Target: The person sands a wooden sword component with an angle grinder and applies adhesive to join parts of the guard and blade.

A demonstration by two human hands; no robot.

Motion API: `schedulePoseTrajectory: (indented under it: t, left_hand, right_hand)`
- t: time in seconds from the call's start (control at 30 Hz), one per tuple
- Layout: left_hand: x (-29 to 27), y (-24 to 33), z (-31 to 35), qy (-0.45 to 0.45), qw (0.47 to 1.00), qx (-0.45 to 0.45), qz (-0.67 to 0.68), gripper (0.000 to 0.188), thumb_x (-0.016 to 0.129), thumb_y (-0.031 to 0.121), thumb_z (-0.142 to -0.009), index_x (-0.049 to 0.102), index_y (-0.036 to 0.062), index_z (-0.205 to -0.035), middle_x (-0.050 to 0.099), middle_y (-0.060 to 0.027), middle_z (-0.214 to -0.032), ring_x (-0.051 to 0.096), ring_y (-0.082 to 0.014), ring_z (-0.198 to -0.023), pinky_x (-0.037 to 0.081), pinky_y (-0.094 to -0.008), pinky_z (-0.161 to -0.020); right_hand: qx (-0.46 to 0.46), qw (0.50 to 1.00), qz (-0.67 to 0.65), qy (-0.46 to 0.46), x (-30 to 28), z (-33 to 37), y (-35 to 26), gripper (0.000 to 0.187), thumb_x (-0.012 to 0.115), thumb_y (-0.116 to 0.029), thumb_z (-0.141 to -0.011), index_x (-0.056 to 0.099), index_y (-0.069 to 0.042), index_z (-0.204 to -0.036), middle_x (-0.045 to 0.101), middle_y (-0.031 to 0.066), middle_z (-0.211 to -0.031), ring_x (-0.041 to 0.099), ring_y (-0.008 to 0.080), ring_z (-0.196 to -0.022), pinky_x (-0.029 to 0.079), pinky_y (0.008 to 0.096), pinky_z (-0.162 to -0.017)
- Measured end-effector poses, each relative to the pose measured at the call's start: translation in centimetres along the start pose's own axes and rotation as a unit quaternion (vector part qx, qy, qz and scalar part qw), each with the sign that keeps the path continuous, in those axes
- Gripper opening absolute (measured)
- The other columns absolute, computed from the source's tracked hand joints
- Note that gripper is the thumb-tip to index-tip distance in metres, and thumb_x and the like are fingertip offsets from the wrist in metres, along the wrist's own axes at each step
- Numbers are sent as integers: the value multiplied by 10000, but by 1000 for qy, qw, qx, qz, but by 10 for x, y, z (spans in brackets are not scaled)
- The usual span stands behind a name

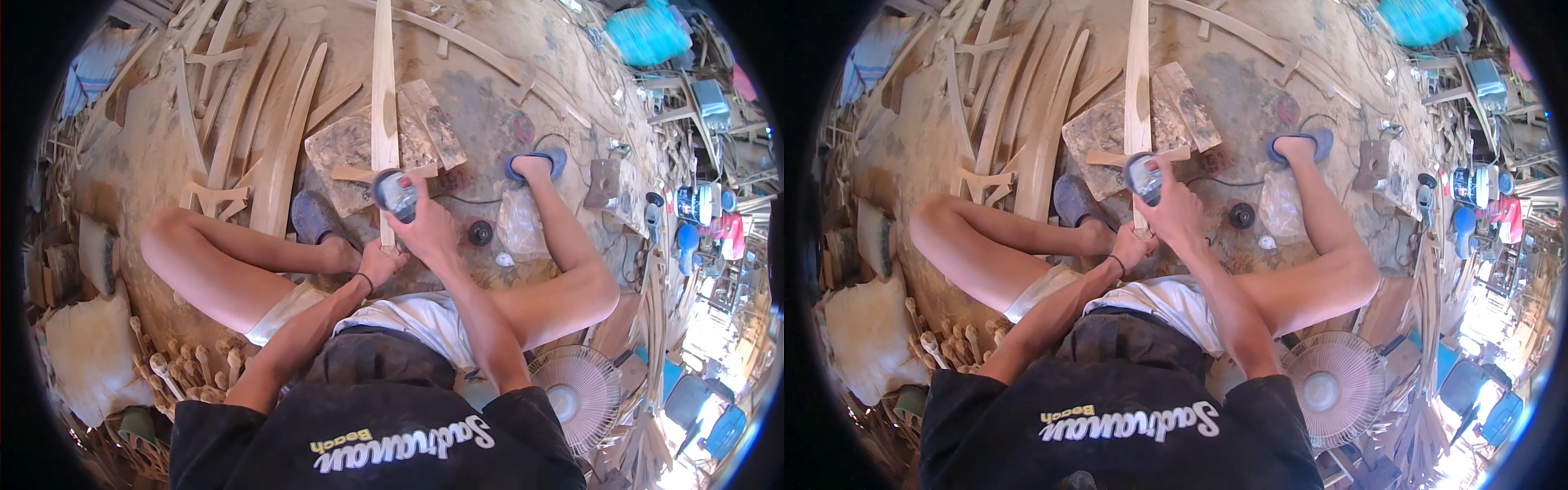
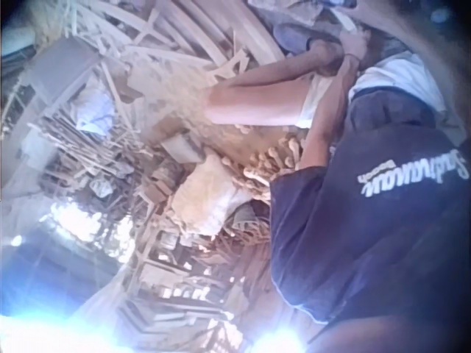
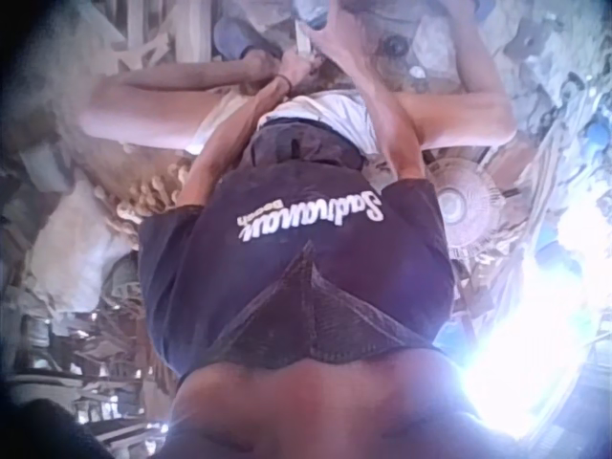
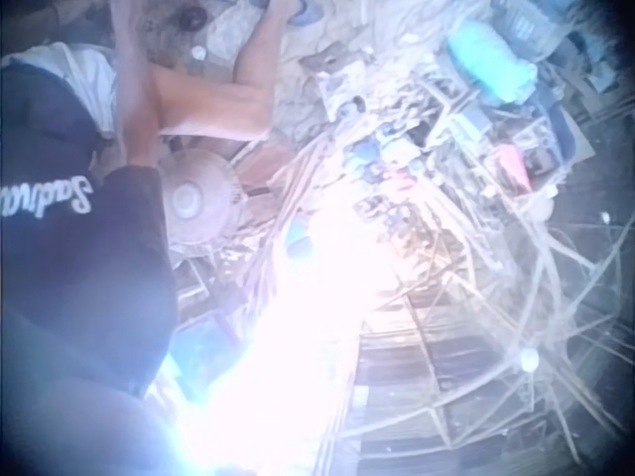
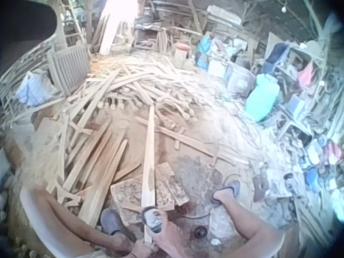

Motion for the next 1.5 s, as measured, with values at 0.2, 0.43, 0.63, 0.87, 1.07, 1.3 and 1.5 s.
schedulePoseTrajectory:
  t: [0.2,0.43,0.63,0.87,1.07,1.3,1.5]
  left_hand:
    - [1,2,1,5,1000,-12,17,246,823,0,-894,609,58,-1001,642,-17,-760,608,-129,-586,483,-302,-522]
    - [-5,-7,-3,17,1000,-11,14,234,827,-23,-890,623,53,-974,672,-32,-779,608,-127,-597,488,-310,-531]
    - [-10,-10,1,40,999,-15,22,240,836,14,-886,624,55,-990,663,-31,-774,618,-127,-596,490,-300,-526]
    - [-8,-9,12,44,999,13,12,236,837,2,-883,624,52,-973,656,-22,-770,610,-112,-608,480,-294,-526]
    - [-10,-17,8,35,998,-15,45,236,825,-4,-889,608,58,-955,642,-13,-753,608,-113,-601,476,-295,-521]
    - [-10,-18,8,45,999,-12,25,240,815,-9,-897,598,64,-968,632,-14,-737,592,-110,-571,472,-290,-514]
    - [-9,-16,5,26,999,-1,32,249,815,-21,-890,591,58,-963,637,-23,-733,609,-126,-567,483,-298,-509]
  right_hand:
    - [22,999,6,43,-13,1,13,787,825,-447,-894,434,-258,-1550,782,292,-1020,752,525,-978,580,605,-831]
    - [79,986,-15,149,-59,-1,56,777,844,-393,-892,433,-230,-1531,782,294,-997,742,544,-948,562,626,-814]
    - [29,998,-7,51,-18,6,22,792,824,-440,-906,417,-244,-1556,781,287,-1002,751,531,-953,582,611,-819]
    - [9,1000,16,20,0,9,8,792,815,-448,-904,413,-242,-1556,779,290,-1013,753,522,-958,587,616,-828]
    - [91,990,-18,106,-52,7,59,775,833,-386,-902,427,-238,-1545,782,290,-1030,748,534,-969,569,609,-840]
    - [96,991,-23,89,-46,11,65,814,830,-422,-903,412,-224,-1572,783,297,-1011,745,536,-970,565,612,-840]
    - [99,990,-36,94,-42,14,73,812,857,-424,-890,437,-265,-1566,785,299,-1049,746,533,-1024,572,600,-896]
Point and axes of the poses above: each hand's wrist, its own z-axis away from the middle knuckle, its own x-axis out of the palm, y = z × x, the point moved 9 cm from there along -z, towards the middle knuckle
